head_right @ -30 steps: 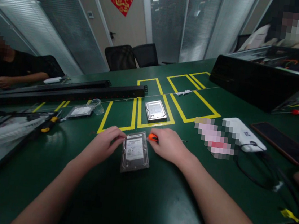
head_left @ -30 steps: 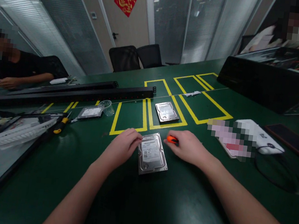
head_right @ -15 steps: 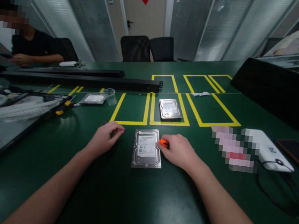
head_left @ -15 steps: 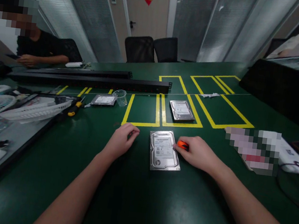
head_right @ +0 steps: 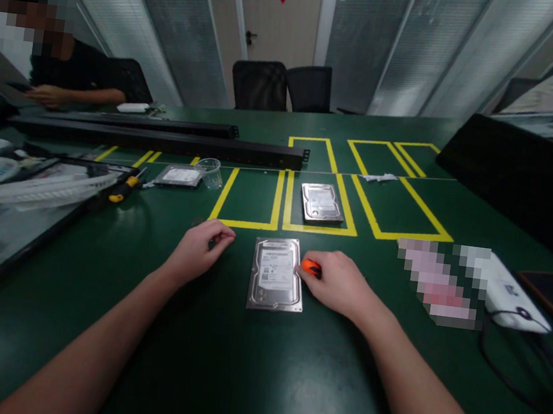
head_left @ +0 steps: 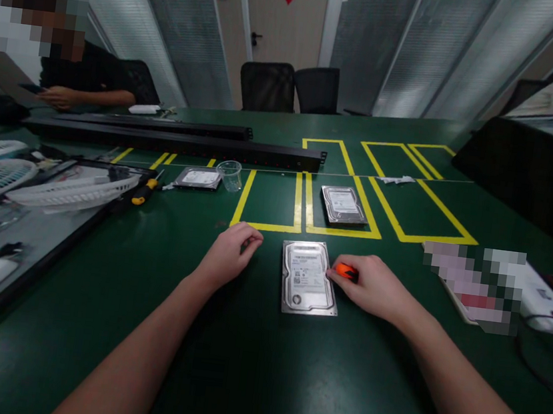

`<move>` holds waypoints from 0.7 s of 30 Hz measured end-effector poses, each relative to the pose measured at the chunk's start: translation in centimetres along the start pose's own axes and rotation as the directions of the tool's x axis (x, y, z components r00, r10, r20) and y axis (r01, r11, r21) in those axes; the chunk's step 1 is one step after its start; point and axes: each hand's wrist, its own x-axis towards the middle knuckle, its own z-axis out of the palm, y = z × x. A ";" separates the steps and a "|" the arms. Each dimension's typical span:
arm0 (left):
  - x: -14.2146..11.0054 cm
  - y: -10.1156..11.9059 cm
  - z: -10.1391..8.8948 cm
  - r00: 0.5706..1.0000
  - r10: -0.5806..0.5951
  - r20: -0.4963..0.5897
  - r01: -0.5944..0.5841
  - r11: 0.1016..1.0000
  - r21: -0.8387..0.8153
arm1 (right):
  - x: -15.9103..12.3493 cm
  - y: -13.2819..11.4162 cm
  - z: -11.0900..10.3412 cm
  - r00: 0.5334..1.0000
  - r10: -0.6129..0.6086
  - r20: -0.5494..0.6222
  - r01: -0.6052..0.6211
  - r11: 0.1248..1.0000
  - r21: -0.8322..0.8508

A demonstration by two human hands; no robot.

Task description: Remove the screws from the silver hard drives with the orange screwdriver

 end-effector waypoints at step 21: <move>-0.5 2.8 -1.5 0.904 0.098 0.415 -0.007 0.977 -0.215 | -1.5 -2.1 -1.4 0.810 0.117 -0.575 0.538 0.243 0.807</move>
